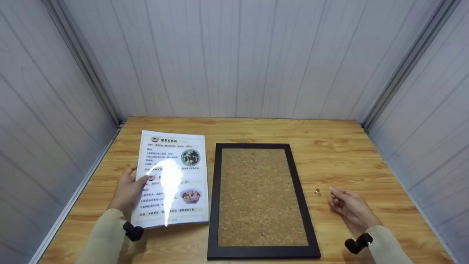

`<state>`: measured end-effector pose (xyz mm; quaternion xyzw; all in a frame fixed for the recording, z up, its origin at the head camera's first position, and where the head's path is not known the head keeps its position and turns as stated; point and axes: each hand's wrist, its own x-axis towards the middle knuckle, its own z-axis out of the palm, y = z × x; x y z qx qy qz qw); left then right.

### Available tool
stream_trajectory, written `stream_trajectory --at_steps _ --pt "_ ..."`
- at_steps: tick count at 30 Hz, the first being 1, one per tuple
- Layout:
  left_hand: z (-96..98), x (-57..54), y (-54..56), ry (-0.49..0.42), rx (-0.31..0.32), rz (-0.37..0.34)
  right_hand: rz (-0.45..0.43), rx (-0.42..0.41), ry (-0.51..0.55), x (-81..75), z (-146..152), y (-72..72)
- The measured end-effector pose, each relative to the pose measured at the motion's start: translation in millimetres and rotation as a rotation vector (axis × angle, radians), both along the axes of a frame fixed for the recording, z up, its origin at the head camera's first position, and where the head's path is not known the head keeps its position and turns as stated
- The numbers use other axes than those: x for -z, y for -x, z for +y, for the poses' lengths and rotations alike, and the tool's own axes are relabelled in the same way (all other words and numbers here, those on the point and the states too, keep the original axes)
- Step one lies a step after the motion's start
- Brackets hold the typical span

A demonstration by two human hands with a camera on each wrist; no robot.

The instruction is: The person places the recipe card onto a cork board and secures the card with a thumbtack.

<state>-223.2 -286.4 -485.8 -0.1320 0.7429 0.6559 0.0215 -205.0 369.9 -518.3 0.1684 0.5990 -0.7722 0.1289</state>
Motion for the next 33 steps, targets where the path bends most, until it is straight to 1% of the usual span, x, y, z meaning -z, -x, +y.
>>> stream_trajectory --at_steps 3,6,9,12,16,20,23,24,26,29,33 --pt "10.2 -6.3 2.3 -0.117 -0.012 0.012 -0.025 -0.02 0.054 0.3 -5 -3.4" --pt "28.8 -9.8 5.2 -0.224 -0.012 0.025 -0.024 -0.04 0.065 1.1 -9 -5.8" --pt "53.9 -9.1 8.2 -0.266 -0.004 0.031 -0.002 -0.076 0.057 1.5 -11 -7.6" --pt "82.3 -5.0 8.9 -0.293 0.021 0.04 0.013 -0.122 0.042 0.1 -10 -10.1" --pt "121.2 2.4 8.2 -0.266 0.053 0.048 0.031 -0.191 -0.006 -3.4 -8 -12.4" --pt "157.6 11.3 7.4 -0.204 0.098 0.03 0.06 -0.273 -0.113 -6.0 -9 -12.5" --pt "180.3 18.2 5.5 -0.17 0.147 0.021 0.08 -0.342 -0.176 -5.1 -15 -13.5" --pt "187.4 19.9 4.8 -0.154 0.158 0.014 0.085 -0.363 -0.185 -4.4 -17 -14.0" --pt "200.5 23.2 3.3 -0.131 0.179 0.023 0.098 -0.393 -0.204 -3.9 -20 -15.2" --pt "217.0 26.2 1.8 -0.121 0.203 0.047 0.116 -0.409 -0.221 -4.6 -23 -14.6" --pt "234.4 29.9 0.7 -0.127 0.202 0.107 0.137 -0.39 -0.254 -5.7 -22 -15.1"
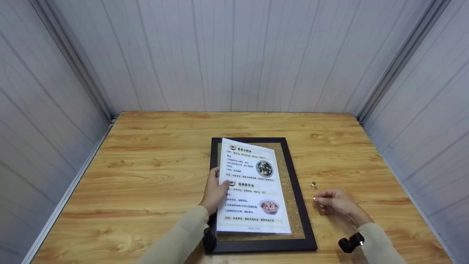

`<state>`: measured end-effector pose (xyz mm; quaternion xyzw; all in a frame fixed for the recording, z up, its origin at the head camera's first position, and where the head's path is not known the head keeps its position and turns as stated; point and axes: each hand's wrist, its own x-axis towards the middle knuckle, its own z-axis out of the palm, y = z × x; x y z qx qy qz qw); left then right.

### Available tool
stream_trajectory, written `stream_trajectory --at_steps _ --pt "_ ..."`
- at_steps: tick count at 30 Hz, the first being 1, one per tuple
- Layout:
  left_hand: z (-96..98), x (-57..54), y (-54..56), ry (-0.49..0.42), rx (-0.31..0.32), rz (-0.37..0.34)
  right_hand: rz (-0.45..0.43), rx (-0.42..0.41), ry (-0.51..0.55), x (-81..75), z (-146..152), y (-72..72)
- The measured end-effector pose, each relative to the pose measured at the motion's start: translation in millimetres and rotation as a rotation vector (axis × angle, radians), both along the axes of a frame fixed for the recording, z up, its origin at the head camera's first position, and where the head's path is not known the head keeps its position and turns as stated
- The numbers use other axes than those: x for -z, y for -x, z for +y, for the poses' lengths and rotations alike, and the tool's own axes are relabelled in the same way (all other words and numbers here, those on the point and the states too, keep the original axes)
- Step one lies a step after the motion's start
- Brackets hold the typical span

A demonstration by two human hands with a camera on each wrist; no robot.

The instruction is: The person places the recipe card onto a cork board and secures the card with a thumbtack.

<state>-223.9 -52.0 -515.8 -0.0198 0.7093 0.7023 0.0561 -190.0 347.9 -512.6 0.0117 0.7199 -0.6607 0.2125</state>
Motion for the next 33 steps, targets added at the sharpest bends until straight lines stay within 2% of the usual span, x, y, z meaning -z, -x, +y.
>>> stream_trajectory --at_steps 3,5,9,12,14,18,23,30,33 --pt "8.9 3.3 -2.5 0.047 0.015 0.033 0.013 0.013 -0.021 2.1 2 -2.8" --pt "11.5 4.4 -4.3 0.105 0.049 0.05 0.015 0.018 -0.024 3.3 2 -3.6" --pt "10.7 1.5 -4.5 0.311 0.082 0.117 0.021 0.013 -0.056 1.6 0 -3.9" --pt "6.5 -2.3 -2.9 0.46 0.073 0.152 0.032 -0.034 -0.112 -2.0 -3 -5.3" --pt "3.1 -4.4 -2.2 0.523 0.065 0.154 0.042 -0.082 -0.156 -4.4 -6 -6.8" --pt "-2.3 -6.0 -2.7 0.578 0.055 0.157 0.079 -0.161 -0.217 -8.4 -15 -9.4" --pt "-5.8 -7.9 -7.0 0.609 0.054 0.137 0.171 -0.237 -0.28 -12.0 -29 -12.2" --pt "-11.5 -11.4 -11.6 0.684 0.032 0.045 0.224 -0.291 -0.336 -20.6 -50 -17.8" --pt "-14.5 -12.4 -12.9 0.691 0.028 0.009 0.246 -0.34 -0.369 -24.4 -60 -21.3"
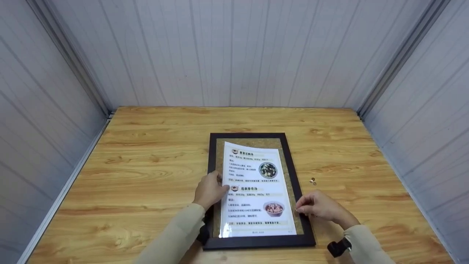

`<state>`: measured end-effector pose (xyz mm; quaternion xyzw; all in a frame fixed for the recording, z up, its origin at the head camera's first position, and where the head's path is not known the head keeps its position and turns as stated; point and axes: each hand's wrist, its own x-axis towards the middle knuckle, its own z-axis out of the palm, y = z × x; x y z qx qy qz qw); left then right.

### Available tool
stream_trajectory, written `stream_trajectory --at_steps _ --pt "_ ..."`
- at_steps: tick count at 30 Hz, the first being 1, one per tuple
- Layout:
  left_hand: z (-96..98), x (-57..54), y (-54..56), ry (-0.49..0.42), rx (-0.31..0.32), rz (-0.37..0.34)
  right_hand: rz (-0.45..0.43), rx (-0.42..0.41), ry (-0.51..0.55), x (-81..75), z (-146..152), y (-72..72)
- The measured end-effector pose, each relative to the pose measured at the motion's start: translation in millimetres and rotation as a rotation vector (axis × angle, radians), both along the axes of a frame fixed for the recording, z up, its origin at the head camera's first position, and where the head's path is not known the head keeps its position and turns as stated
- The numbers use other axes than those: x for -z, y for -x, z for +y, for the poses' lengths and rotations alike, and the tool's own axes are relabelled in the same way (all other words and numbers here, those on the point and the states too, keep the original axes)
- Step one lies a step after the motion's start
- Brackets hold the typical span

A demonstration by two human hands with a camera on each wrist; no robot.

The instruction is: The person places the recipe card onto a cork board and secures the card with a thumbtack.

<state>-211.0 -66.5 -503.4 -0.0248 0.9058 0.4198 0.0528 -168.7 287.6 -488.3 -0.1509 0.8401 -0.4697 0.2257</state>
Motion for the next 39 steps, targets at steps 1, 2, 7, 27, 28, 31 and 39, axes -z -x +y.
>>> stream_trajectory --at_steps 1,2,7,27,28,31,39 --pt "-1.1 -0.1 -0.1 0.001 -0.004 -0.006 0.009 -0.022 -0.011 -1.1 -4 -1.0" --pt "-2.0 -0.3 -0.3 -0.001 -0.006 -0.011 0.018 -0.043 -0.028 -2.1 -8 -2.1" --pt "-5.4 1.0 -0.7 -0.035 -0.008 0.002 0.048 -0.145 -0.103 -6.9 -25 -10.7" --pt "-16.7 15.8 -1.4 -0.157 0.006 0.195 0.23 -0.263 -0.429 -18.8 -58 -30.6" --pt "-16.9 15.5 -1.4 -0.16 0.014 0.195 0.247 -0.26 -0.454 -19.6 -60 -32.3" --pt "-17.6 13.7 -1.2 -0.154 0.038 0.191 0.295 -0.249 -0.508 -22.1 -64 -38.3" --pt "-19.2 11.3 -2.2 -0.163 0.054 0.112 0.308 -0.287 -0.447 -16.5 -64 -34.2"
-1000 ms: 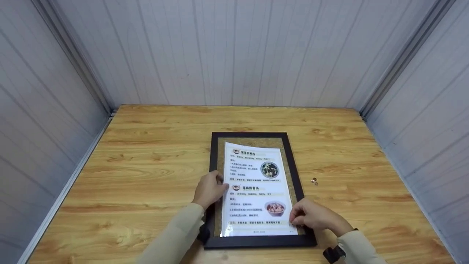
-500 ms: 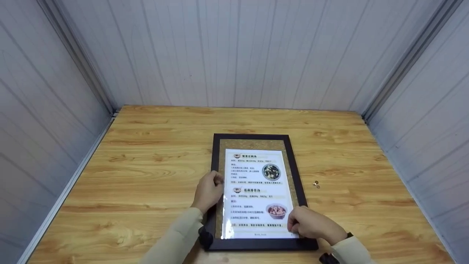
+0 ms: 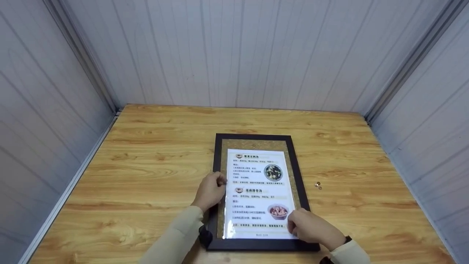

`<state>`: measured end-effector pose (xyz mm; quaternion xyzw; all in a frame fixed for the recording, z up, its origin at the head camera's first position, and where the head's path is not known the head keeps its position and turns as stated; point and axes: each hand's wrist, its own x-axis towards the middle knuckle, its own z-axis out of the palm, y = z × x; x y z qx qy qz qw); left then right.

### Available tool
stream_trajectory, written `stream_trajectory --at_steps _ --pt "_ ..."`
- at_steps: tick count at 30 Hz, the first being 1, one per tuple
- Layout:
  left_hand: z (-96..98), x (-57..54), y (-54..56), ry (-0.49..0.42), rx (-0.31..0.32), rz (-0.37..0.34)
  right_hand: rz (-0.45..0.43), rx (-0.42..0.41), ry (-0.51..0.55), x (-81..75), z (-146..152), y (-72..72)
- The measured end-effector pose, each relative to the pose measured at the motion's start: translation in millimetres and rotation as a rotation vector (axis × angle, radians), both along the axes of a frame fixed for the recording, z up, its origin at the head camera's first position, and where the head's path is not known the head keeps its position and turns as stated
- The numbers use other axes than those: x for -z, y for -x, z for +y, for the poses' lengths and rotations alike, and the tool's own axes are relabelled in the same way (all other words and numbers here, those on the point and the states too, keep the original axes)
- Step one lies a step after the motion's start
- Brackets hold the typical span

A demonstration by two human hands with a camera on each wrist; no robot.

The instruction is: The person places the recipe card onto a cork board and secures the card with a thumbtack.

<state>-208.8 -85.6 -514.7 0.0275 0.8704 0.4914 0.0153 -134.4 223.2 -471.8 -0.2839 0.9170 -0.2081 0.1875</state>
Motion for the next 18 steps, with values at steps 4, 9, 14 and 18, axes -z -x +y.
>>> stream_trajectory --at_steps 4,9,14,18 --pt "0.0 0.8 -0.5 -0.011 0.001 -0.029 -0.062 -0.015 0.066 1.5 4 5.6" --pt "-0.6 0.8 -0.6 0.004 0.011 0.014 -0.103 -0.003 0.105 0.5 7 9.9" --pt "-0.3 1.1 -0.1 0.037 0.029 0.044 -0.145 0.049 0.143 -0.2 9 12.2" --pt "-0.6 1.3 -0.3 0.039 0.017 0.028 -0.114 0.113 0.182 1.4 10 16.4"
